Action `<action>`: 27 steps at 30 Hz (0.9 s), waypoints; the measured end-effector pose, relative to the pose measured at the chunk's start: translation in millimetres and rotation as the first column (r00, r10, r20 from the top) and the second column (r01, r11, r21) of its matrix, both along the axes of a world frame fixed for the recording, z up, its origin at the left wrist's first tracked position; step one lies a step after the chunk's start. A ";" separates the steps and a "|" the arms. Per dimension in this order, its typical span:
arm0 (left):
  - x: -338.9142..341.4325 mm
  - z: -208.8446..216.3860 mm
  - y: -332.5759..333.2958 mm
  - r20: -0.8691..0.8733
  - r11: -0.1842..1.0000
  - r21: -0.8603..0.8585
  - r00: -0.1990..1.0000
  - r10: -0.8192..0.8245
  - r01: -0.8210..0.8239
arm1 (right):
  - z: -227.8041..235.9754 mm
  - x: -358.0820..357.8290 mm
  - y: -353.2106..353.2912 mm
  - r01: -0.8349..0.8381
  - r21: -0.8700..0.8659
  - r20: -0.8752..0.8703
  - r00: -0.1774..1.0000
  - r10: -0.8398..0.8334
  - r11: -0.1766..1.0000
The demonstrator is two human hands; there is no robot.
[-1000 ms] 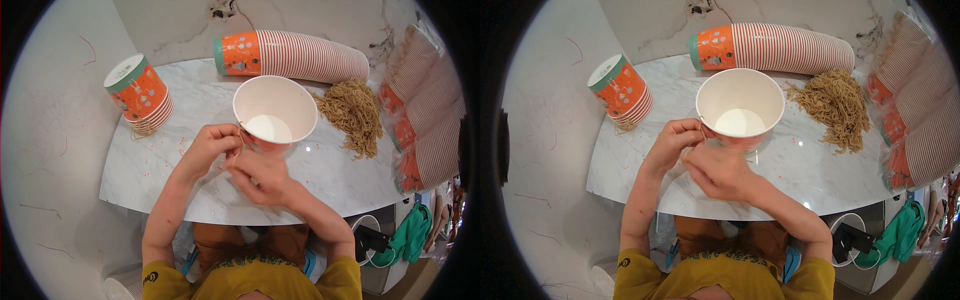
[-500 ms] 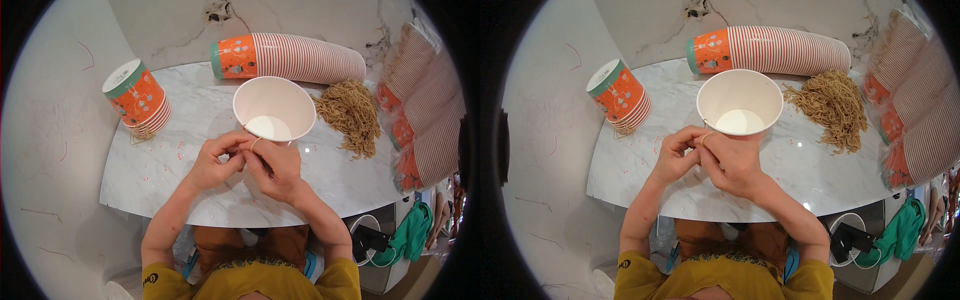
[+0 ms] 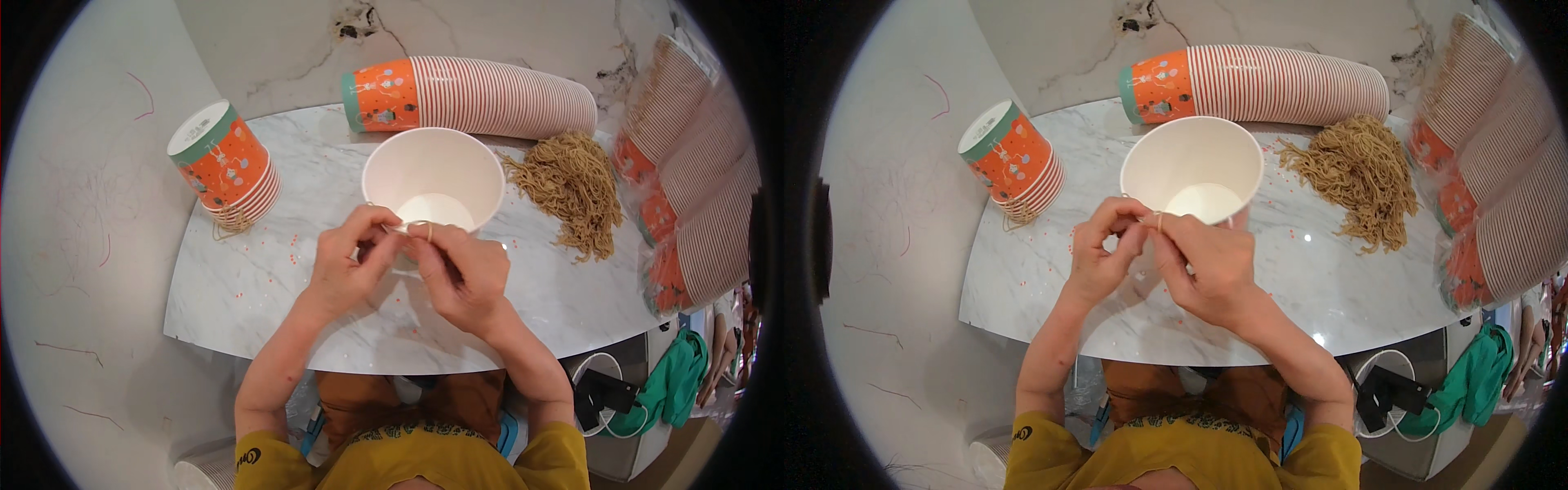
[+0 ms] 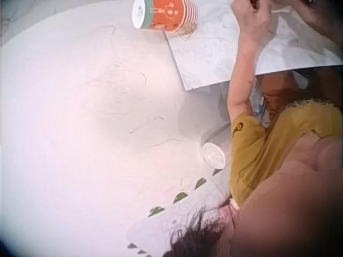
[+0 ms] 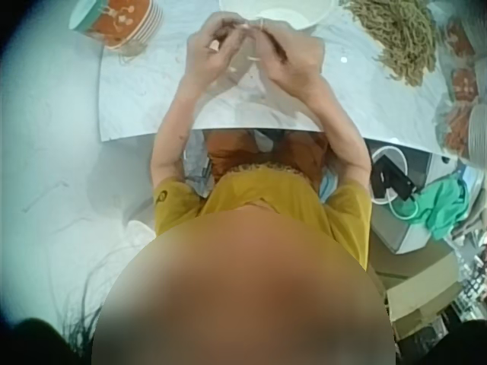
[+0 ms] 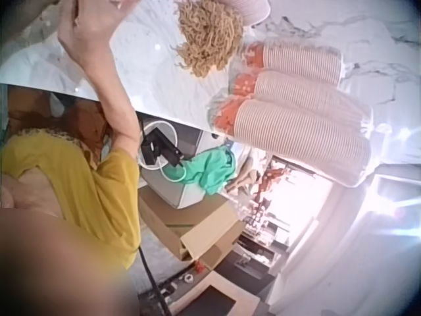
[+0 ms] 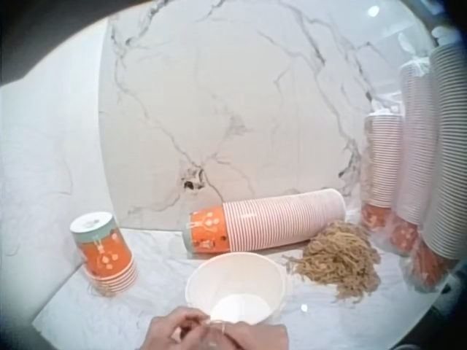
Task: Tying thin cords or strings through pre-punched holes in paper bowls as part of an assembly task.
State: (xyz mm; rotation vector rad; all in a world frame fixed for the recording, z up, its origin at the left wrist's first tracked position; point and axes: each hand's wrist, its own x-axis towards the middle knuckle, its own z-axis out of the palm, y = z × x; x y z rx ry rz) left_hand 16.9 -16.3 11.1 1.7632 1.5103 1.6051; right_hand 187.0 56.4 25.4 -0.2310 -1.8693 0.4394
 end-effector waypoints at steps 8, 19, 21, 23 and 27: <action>-20.2 5.7 6.8 -0.032 0.947 0.104 0.951 0.309 -0.304 | 13.5 10.4 15.7 0.158 -0.258 -0.001 0.987 -0.164 0.953; -23.8 -9.7 16.2 -0.006 0.815 0.348 0.869 0.496 -0.463 | -11.3 13.7 41.9 0.296 -0.115 0.149 0.949 -0.278 0.948; -17.5 -14.3 10.5 -0.237 0.722 0.583 0.772 0.590 -0.373 | -15.5 9.9 39.2 0.288 -0.121 0.144 0.952 -0.271 0.950; -2.0 -18.7 4.0 -0.397 0.727 0.657 0.727 0.560 -0.201 | -21.2 2.0 36.4 0.177 -0.178 0.066 0.984 -0.168 0.968; 23.9 -13.3 7.5 -0.504 0.752 0.651 0.686 0.525 -0.098 | -17.0 0.5 29.2 0.141 -0.199 0.067 0.989 -0.130 0.970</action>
